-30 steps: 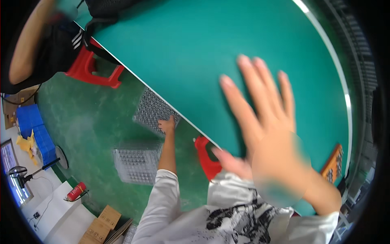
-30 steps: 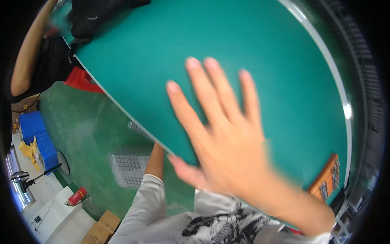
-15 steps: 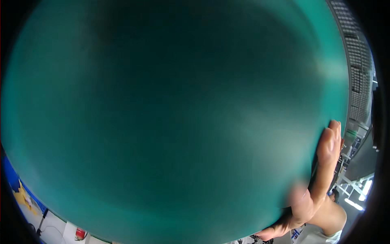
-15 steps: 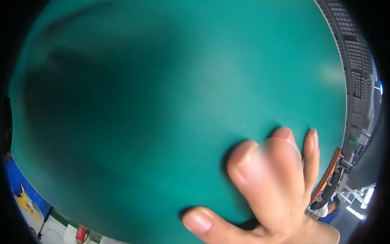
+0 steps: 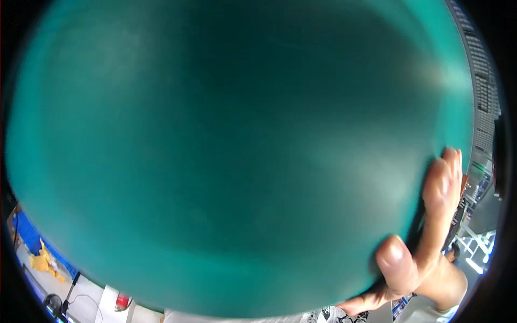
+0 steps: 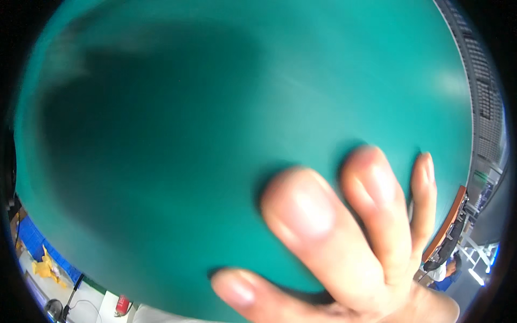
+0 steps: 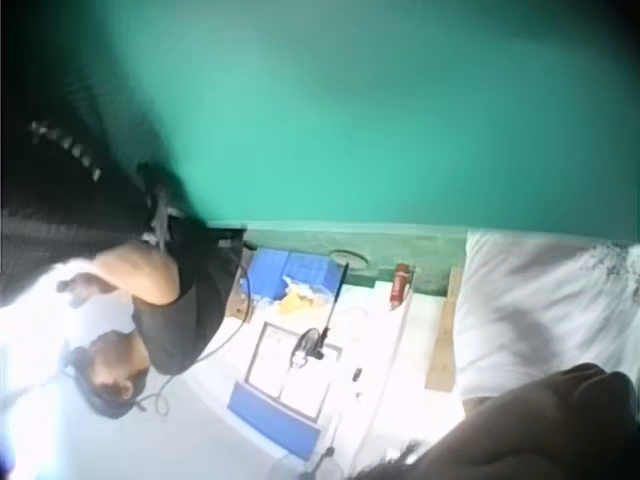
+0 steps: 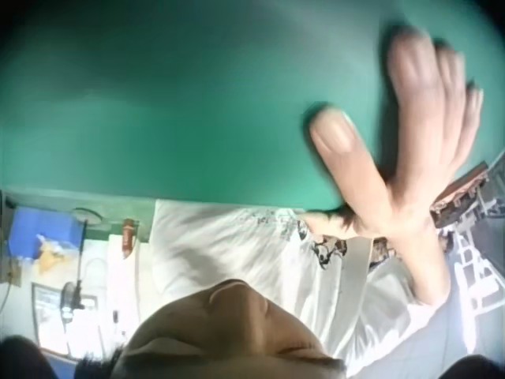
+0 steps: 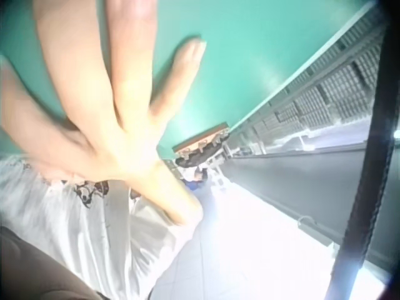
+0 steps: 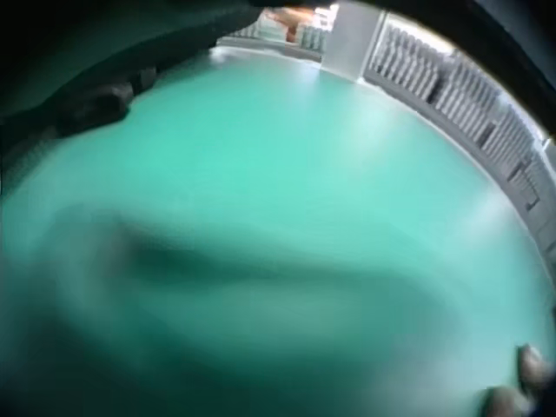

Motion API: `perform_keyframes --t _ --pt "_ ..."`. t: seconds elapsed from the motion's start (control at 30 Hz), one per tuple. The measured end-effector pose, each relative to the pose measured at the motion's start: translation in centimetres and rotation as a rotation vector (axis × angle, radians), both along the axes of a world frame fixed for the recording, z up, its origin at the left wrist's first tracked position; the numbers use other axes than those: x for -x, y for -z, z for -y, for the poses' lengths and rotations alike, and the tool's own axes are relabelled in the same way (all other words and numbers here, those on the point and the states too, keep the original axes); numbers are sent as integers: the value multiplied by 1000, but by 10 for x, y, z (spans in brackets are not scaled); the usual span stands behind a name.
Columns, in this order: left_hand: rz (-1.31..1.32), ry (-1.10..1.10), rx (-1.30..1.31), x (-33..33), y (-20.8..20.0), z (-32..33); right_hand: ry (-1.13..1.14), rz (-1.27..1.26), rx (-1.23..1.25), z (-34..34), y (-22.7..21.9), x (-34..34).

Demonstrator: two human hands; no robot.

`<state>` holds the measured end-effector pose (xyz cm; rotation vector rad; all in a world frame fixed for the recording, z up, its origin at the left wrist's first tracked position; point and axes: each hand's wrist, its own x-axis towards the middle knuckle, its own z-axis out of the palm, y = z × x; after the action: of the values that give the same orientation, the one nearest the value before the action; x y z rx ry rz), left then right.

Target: Assembling small circular components into an orange template and placing the sub-assembly onto a main circuit board.

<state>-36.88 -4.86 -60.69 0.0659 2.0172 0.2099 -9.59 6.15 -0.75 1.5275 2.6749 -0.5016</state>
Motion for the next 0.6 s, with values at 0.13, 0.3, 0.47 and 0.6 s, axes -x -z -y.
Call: perform_keyframes --t 0.13,0.3,0.47,0.6 --pt "32 -35 -30 18 -39 -15 -20 -32 -136 -15 6 13" --pt "20 -72 -83 67 -90 -6 -15 -256 -259 -14 17 28" --pt "1 -177 -176 107 -146 11 -78 -369 -316 -13 29 24" --pt "19 -50 -267 101 -223 -2 61 -408 -372 6 64 34"
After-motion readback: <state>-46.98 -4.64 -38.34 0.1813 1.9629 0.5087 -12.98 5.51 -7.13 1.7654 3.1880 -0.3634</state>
